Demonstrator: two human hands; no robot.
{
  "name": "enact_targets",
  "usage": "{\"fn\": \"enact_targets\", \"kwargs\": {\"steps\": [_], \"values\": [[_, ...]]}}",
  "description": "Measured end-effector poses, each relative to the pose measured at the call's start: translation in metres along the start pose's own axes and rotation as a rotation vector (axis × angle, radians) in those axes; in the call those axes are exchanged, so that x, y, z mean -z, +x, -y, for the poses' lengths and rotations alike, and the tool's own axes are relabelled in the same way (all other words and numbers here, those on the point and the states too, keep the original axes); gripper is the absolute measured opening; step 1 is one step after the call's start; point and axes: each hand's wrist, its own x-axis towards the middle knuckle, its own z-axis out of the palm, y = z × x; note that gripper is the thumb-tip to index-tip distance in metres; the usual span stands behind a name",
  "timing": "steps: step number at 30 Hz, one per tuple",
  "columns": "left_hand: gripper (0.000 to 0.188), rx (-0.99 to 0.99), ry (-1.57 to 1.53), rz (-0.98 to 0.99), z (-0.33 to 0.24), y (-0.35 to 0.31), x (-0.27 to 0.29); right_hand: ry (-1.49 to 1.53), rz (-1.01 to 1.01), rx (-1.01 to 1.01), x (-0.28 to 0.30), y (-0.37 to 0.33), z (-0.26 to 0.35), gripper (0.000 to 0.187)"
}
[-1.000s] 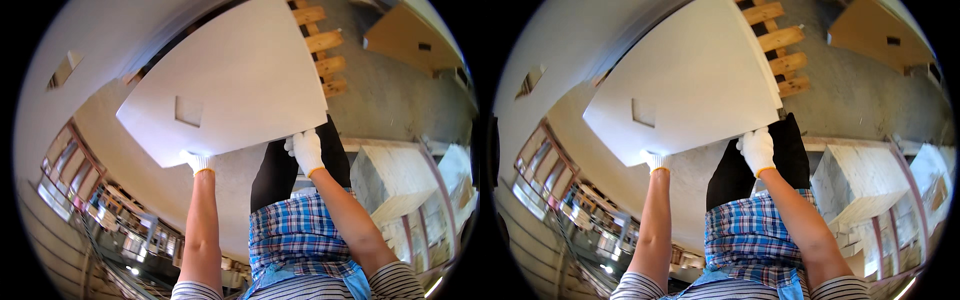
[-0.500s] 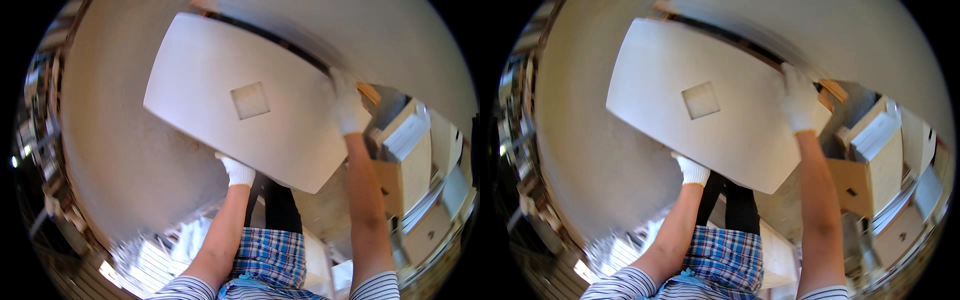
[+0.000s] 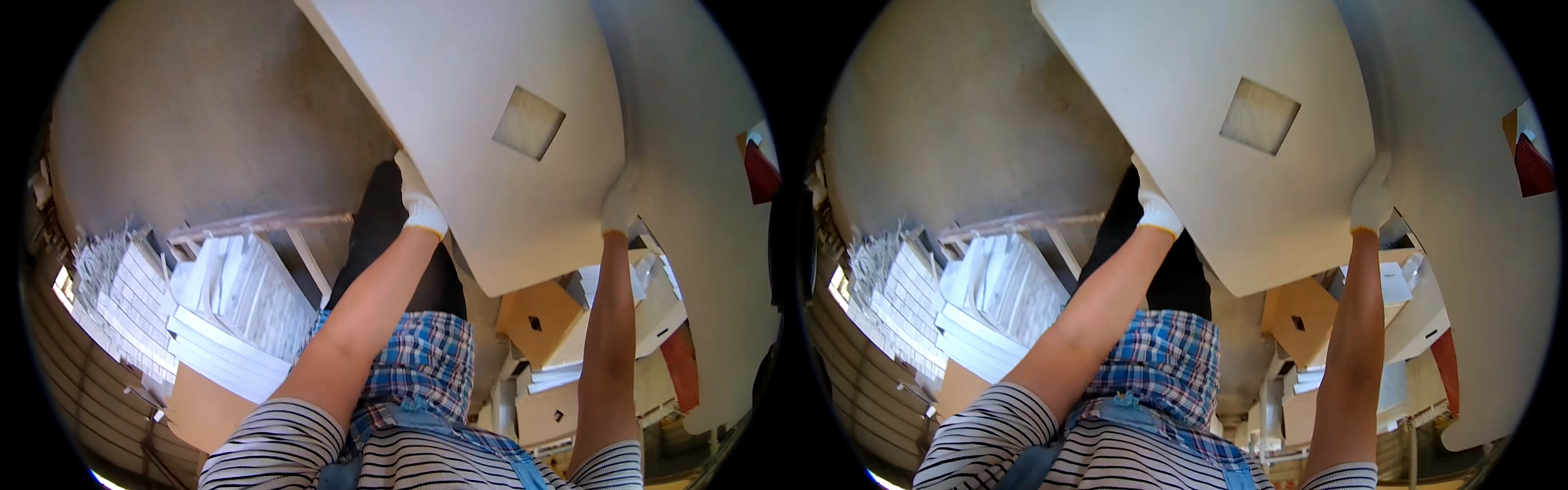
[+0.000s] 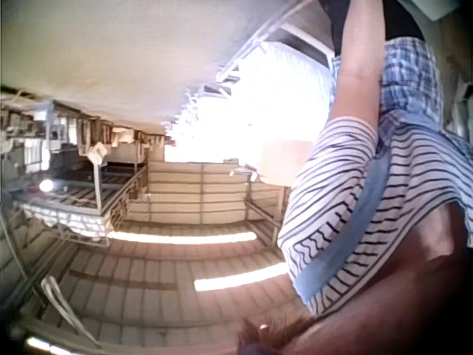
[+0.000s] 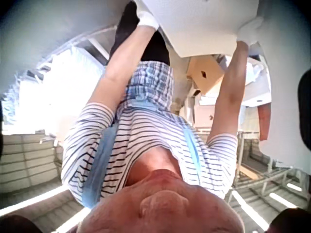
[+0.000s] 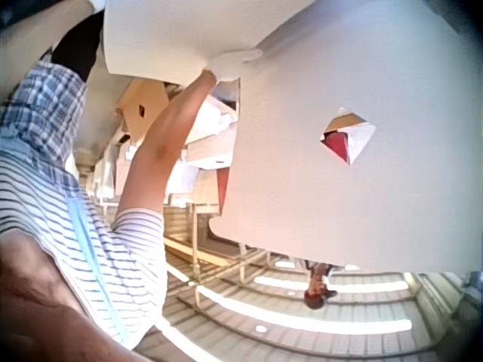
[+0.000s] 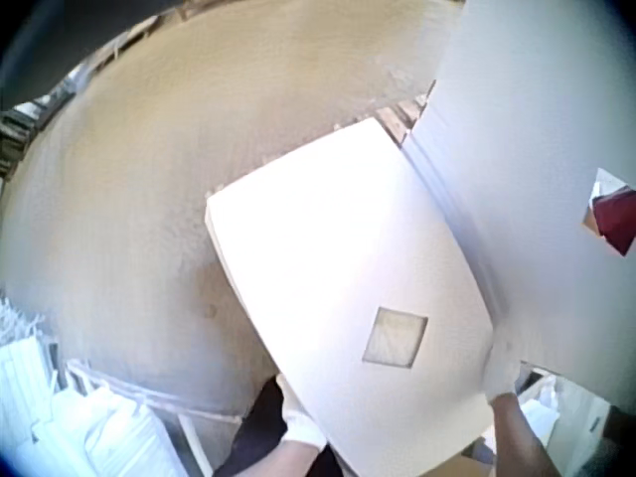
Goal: The person packs white furniture panels into cardboard boxes. They place a panel into a box, cover it with a plastic sheet, and then close the box flaps. This process is repeated for multiple panels in a warehouse setting.
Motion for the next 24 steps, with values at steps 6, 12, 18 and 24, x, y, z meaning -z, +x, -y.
{"fn": "enact_targets", "kwargs": {"steps": [6,12,18,24], "values": [[0.061,0.268,-0.802,0.158,0.061,-0.022,0.097,-0.019,0.077,0.149,-0.034,0.025,-0.055,0.055],[0.058,0.236,-0.68,0.034,0.099,-0.004,0.138,0.048,0.108,0.008,-0.019,-0.008,0.038,0.062],[0.054,-0.08,0.314,-0.515,0.068,-0.034,0.07,-2.206,-0.029,0.579,-0.017,0.0,-0.027,0.061],[0.059,0.12,-0.167,-0.488,0.126,-0.041,0.127,-2.238,0.157,0.516,-0.014,-0.018,0.029,0.058]]}}
